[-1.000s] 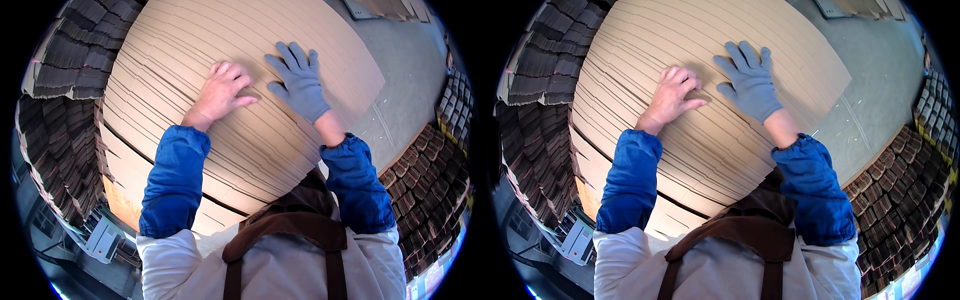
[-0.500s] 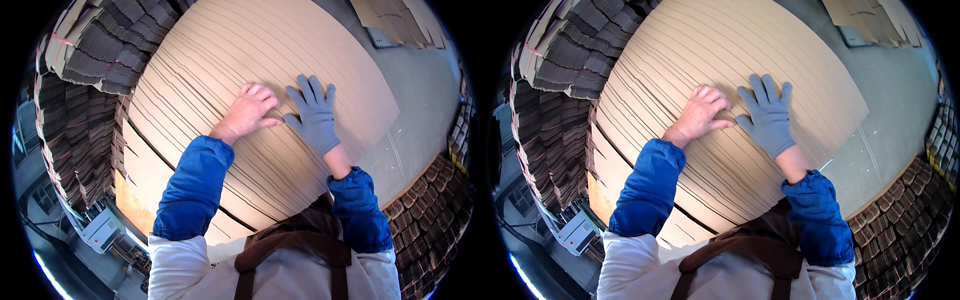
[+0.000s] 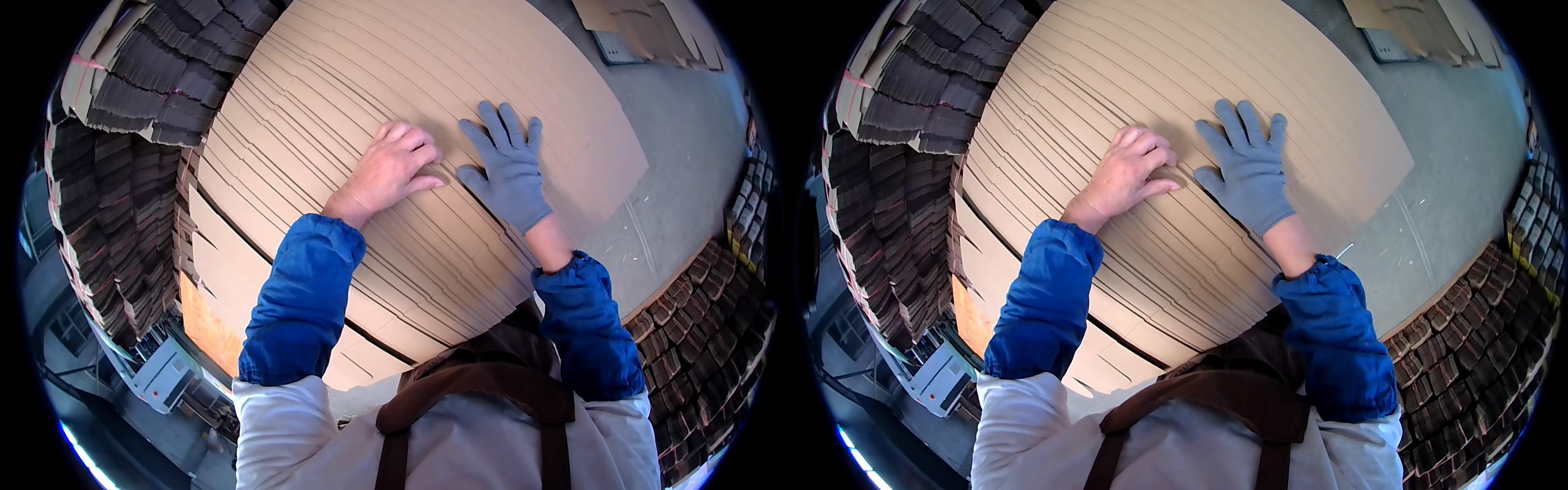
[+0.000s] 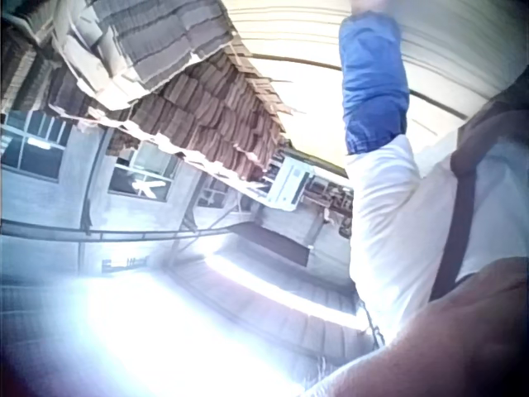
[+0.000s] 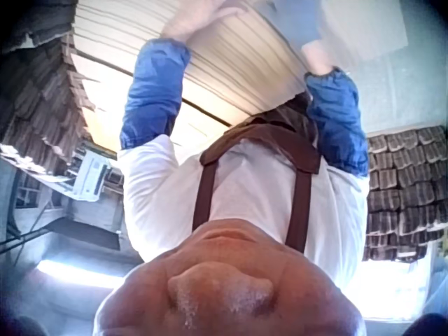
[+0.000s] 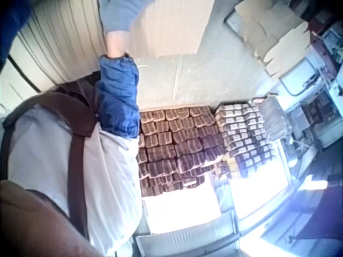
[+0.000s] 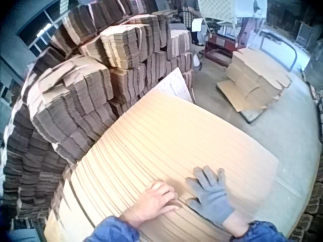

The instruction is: The person aligns and smooths a large corrugated cardboard sheet on a work surface. They then retrieve a container of white paste and use a brush to apply the substance in a grid pattern across the cardboard surface.

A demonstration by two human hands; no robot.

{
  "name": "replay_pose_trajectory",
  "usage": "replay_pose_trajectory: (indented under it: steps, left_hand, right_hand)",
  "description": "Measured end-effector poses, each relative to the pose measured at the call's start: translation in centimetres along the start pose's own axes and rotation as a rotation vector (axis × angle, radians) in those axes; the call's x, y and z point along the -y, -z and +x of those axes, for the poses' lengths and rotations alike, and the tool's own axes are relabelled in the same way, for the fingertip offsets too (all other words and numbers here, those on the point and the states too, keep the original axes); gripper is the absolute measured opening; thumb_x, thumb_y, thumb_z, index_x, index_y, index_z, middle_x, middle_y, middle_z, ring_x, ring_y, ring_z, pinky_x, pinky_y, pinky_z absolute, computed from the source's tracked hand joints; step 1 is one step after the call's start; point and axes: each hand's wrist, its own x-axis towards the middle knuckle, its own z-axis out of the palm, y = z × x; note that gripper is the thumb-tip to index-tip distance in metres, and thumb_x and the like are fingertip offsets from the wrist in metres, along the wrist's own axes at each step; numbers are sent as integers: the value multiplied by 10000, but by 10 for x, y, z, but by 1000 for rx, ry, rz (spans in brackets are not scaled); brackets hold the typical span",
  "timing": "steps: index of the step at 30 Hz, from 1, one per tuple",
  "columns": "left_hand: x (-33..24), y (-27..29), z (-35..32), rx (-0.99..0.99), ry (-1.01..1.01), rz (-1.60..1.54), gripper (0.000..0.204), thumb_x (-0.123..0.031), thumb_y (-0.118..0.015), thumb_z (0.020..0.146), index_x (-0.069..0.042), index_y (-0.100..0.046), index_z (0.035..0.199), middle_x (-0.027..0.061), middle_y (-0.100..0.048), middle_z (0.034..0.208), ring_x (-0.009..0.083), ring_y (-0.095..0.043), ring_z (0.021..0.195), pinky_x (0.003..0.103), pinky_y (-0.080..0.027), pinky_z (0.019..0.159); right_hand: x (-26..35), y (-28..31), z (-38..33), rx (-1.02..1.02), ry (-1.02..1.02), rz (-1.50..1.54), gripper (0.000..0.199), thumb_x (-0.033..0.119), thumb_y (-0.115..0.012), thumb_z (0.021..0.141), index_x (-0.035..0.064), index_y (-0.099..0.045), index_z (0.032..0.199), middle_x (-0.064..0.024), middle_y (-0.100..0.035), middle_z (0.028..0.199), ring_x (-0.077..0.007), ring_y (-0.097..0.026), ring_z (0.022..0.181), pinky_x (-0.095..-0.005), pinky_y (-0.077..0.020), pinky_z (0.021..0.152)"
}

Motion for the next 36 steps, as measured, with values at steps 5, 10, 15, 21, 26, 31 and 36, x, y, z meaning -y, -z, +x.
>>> replay_pose_trajectory:
  steps: [5, 10, 15, 21, 26, 31, 36]
  left_hand:
    - [-1, 1, 0, -3, 6, -11, 340, -361, -816, 778, -151, -659, 994, 1, -592, 1057, 245, -533, 1068, 400, -406, 1011]
    - [1, -1, -4, -22, -2, -20, 341, -375, -812, 781, -155, -655, 988, -5, -591, 1055, 239, -532, 1060, 399, -406, 1007]
    - [-1, -2, -10, -28, 17, -28, 328, -342, -829, 764, -154, -660, 972, -13, -590, 1021, 232, -524, 1069, 388, -403, 1017]
    - [1, -5, -12, -33, 4, -23, 359, -384, -822, 766, -153, -661, 989, -6, -598, 1069, 252, -529, 1080, 412, -410, 1018]
    - [1, -3, -14, 0, 28, -21, 361, -385, -820, 763, -149, -670, 992, 2, -599, 1074, 259, -531, 1093, 409, -408, 1025]
    - [5, -7, -10, -1, 23, 1, 358, -372, -824, 760, -146, -674, 994, 7, -603, 1083, 265, -533, 1097, 414, -418, 1014]
    - [3, -6, -11, -1, 33, -16, 361, -368, -830, 753, -142, -676, 990, 2, -606, 1076, 267, -533, 1094, 415, -423, 1005]
  right_hand:
    - [0, -1, -2, 3, -5, -14, 646, 402, -709, 843, 179, -554, 1429, -109, -377, 1573, -360, -291, 1466, -712, -147, 1140]
    - [0, 1, -2, 19, -10, -9, 664, 401, -721, 834, 181, -545, 1436, -107, -373, 1575, -360, -290, 1467, -714, -146, 1142]
    - [-3, -1, -3, 14, -6, -7, 675, 401, -731, 825, 183, -545, 1435, -106, -370, 1576, -359, -288, 1469, -711, -146, 1143]
    - [-4, 0, -4, 4, -4, -8, 671, 399, -732, 824, 183, -549, 1432, -103, -374, 1575, -352, -291, 1468, -707, -150, 1141]
    - [-3, -1, -3, -3, 6, -11, 659, 395, -726, 830, 181, -552, 1429, -98, -375, 1575, -345, -293, 1465, -703, -159, 1138]
    - [-5, 1, 0, -6, 8, -11, 648, 391, -722, 832, 182, -557, 1423, -88, -379, 1574, -336, -305, 1455, -707, -171, 1127]
    - [-7, -2, -3, -26, 12, -25, 656, 408, -730, 821, 193, -563, 1417, -81, -378, 1575, -330, -306, 1453, -708, -176, 1121]
